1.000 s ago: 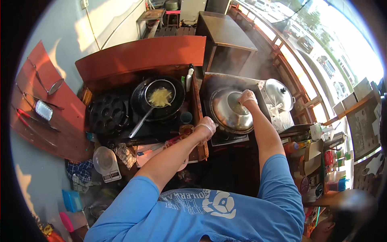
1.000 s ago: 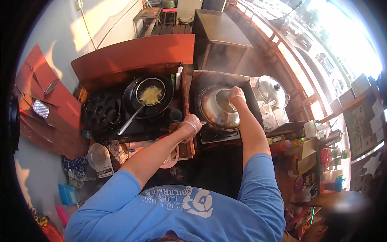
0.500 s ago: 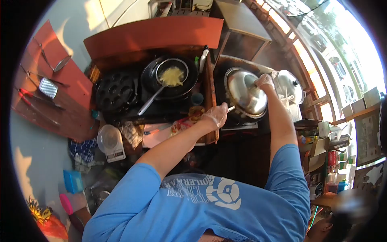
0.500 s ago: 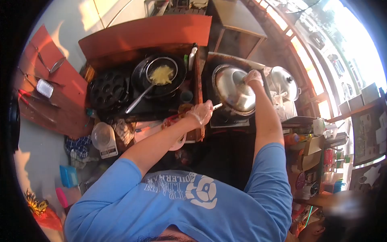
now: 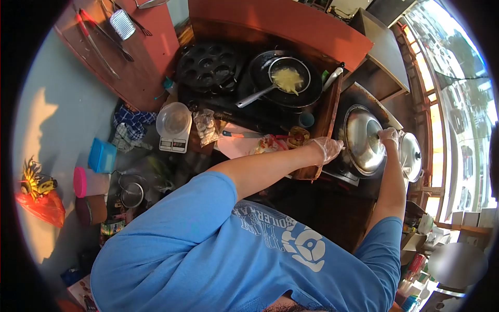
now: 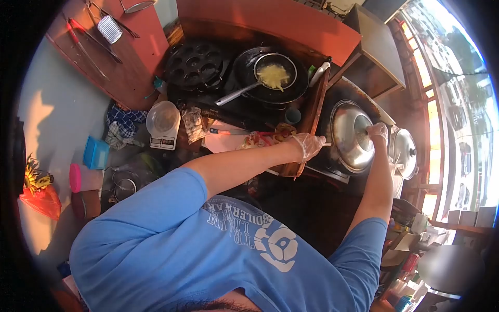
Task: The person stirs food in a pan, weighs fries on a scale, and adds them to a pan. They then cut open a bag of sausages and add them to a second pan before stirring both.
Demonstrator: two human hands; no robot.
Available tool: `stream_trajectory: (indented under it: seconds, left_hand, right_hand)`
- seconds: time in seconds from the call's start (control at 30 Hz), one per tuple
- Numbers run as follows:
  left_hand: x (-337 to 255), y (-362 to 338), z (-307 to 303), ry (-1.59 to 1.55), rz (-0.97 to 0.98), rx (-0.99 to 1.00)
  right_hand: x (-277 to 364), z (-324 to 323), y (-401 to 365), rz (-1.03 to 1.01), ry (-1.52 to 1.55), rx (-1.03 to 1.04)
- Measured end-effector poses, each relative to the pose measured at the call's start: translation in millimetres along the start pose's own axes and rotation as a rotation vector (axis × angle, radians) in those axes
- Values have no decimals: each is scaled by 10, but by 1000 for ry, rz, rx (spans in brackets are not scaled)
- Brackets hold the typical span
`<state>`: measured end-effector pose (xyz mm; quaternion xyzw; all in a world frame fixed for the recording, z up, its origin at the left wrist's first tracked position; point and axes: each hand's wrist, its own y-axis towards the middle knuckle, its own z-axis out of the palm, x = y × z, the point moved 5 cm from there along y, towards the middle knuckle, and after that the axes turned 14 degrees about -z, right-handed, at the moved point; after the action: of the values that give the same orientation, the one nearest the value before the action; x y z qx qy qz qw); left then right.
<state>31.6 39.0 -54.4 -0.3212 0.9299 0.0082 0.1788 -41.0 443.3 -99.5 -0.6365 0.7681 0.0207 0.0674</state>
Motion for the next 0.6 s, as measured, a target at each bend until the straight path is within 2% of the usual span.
stream_trajectory:
  seconds: [0.07,0.2,0.3,0.5,0.6]
  left_hand:
    - [36,19,-22,-75,-71,-37]
    - [95,62,-26,-163,-141,-130]
    - [206,62,-65,-260,-263,-199]
    - [256,32,-169,-323,-279,-305]
    - [232,147,-75,-329,-334,-309]
  right_hand:
    - [-272,342,174,-72,-15,25]
    - [-103,118,10,19,36,4]
    - [66,-55,-89,26,34,-13]
    - [389,-448,-339,151,149,-67]
    - [313,-306,-261,184,90,-40]
